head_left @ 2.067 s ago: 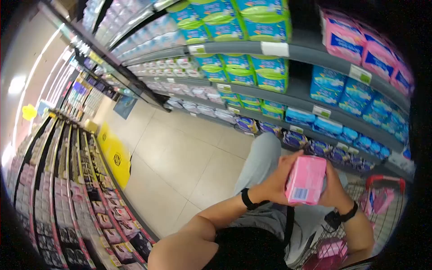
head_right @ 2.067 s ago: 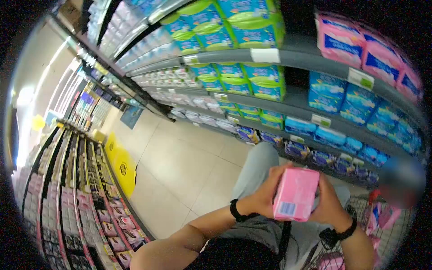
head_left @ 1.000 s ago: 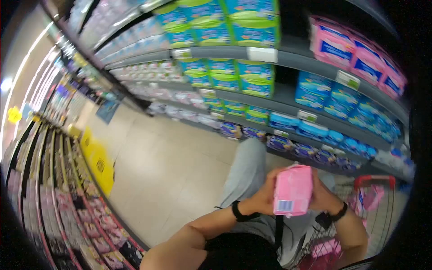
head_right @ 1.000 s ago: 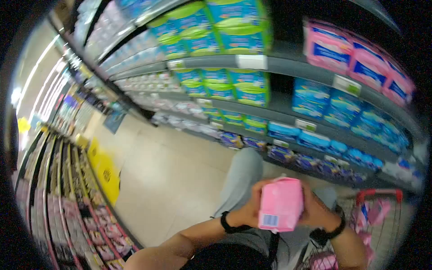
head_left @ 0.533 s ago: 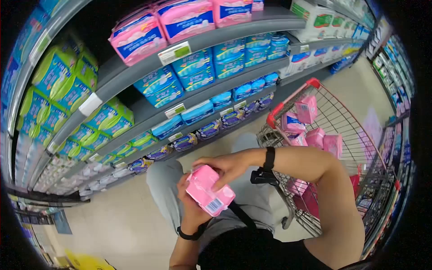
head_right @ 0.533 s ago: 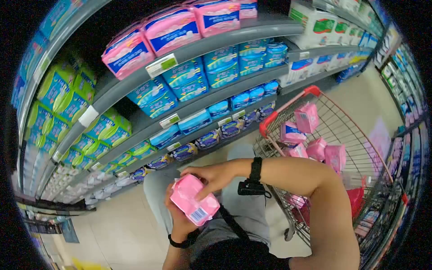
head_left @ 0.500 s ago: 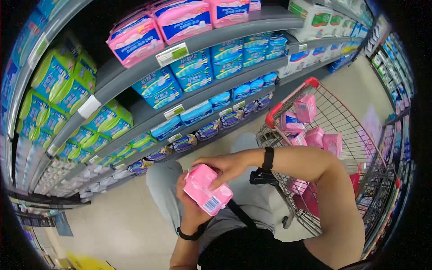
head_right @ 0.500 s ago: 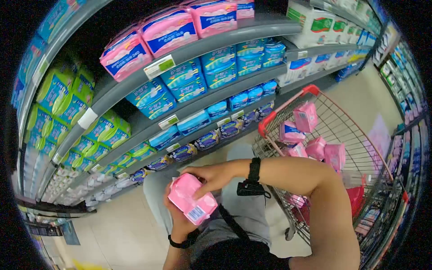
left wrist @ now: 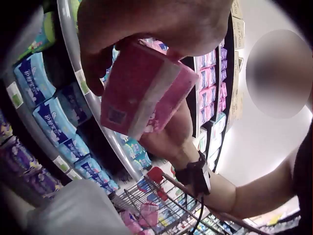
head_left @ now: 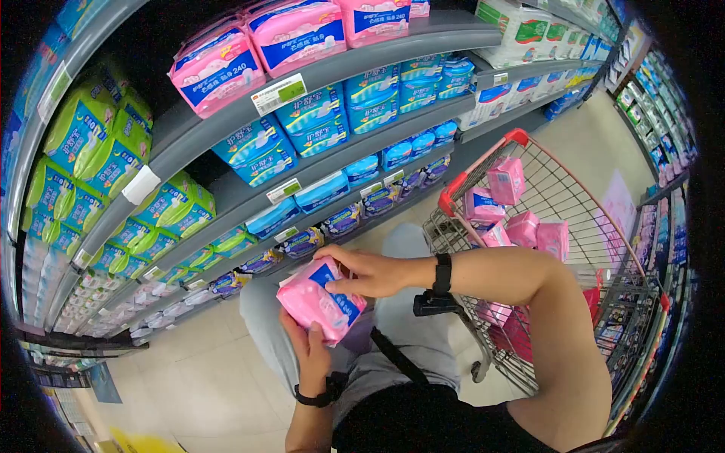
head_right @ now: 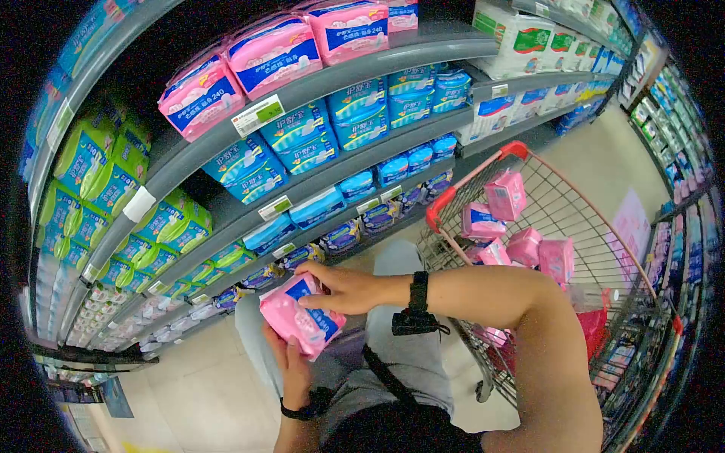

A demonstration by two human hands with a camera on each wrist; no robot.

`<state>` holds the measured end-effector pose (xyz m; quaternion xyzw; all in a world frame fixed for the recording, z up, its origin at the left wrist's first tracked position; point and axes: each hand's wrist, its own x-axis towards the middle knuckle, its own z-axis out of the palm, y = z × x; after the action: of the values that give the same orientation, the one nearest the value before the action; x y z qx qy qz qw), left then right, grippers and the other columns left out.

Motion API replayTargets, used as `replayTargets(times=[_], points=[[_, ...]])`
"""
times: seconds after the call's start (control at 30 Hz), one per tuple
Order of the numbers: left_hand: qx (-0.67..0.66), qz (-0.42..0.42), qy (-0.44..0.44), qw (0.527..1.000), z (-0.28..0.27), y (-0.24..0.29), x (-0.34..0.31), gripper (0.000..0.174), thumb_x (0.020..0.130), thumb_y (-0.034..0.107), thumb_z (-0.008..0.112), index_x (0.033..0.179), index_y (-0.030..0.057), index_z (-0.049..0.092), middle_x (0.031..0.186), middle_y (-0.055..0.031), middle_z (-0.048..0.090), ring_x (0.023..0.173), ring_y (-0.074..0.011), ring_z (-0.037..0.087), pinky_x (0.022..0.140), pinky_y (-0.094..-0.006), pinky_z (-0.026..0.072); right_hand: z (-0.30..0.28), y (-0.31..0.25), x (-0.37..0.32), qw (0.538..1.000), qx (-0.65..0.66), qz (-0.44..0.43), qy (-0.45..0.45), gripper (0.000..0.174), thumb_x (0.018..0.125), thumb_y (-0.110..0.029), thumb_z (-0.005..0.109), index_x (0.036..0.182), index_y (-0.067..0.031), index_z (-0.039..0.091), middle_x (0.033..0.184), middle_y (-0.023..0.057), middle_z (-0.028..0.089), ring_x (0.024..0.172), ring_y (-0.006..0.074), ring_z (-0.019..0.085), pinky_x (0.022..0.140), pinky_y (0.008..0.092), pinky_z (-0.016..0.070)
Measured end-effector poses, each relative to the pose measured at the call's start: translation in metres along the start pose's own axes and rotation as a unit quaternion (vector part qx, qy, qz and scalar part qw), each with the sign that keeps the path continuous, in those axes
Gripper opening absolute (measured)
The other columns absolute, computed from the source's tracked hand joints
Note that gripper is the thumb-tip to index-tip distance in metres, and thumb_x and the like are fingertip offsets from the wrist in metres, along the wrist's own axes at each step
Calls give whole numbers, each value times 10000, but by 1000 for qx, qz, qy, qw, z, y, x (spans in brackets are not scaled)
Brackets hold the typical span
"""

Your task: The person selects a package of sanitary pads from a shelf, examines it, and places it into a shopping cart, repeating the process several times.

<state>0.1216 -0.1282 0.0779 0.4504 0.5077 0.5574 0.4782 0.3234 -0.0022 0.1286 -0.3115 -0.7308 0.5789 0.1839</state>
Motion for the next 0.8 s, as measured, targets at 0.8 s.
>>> replayTargets(times=[0.8], points=[[-92,-120,-108,983,-33,-19,16,649,1011,494,536,1412,-8,447,1396,-141,541,1217,-241,575,997,-390,488,23,29,9,952,244,-36,-180,892,866,-388,790,1490,-20,269,1327,106,518,1218,169,495,1021,359,454]])
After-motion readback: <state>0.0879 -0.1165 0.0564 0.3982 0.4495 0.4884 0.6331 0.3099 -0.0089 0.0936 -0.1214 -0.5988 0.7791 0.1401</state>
